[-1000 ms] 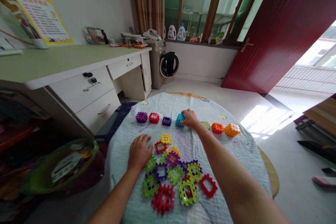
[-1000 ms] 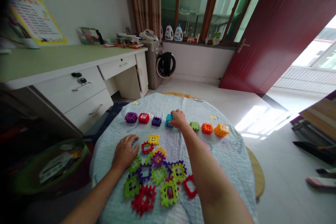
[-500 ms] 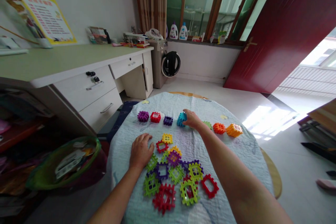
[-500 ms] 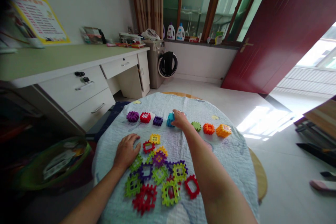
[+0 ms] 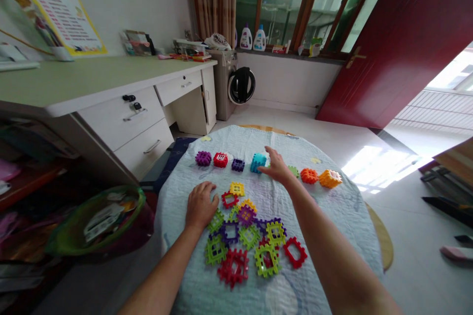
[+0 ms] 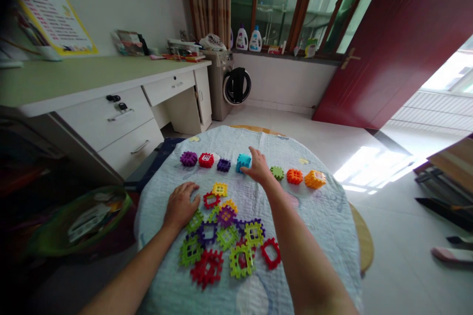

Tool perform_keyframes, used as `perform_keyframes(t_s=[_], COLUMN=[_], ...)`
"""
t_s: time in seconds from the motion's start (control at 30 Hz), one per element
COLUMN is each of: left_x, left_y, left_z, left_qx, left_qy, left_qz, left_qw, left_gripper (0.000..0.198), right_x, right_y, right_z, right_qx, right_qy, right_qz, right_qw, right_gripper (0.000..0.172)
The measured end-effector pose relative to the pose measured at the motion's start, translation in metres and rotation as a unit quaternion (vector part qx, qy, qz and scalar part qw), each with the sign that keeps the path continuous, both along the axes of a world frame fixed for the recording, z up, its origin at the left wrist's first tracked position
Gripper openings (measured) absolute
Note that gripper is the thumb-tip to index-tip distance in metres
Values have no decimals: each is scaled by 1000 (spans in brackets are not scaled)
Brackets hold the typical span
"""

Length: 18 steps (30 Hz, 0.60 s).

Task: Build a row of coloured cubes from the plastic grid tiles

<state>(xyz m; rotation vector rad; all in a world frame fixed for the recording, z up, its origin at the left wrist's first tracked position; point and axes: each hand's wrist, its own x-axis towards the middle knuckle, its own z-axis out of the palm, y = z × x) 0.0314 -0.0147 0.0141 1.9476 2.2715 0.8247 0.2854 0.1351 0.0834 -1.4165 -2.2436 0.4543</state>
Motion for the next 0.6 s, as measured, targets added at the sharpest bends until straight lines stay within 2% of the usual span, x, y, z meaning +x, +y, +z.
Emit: perform_keyframes(t_s=[0.13,0.3,0.43,0.6], left_x=[-2,-3,-3,-4], left_y=[0,1,1,2], left_z=[-3,-4,-4,-3], left_qx=[-2,21,30,33], left_qy=[9,12,2,-7], left_qz=[-3,-13,-16,-18], left_qw=[1000,1000,999,999], left_gripper=[28,25,22,18], right_x=[30,71,85,76], right_y=[-55,-122,-148,-161], right_z=[-11,-44,-64,-73], right_qx=[24,-53,-89,-11], right_qy=[111,134,140,128], right_qz=[-36,-74,-120,-152], right_qw=[993,987,979,980], right_gripper=[65,38,33,23])
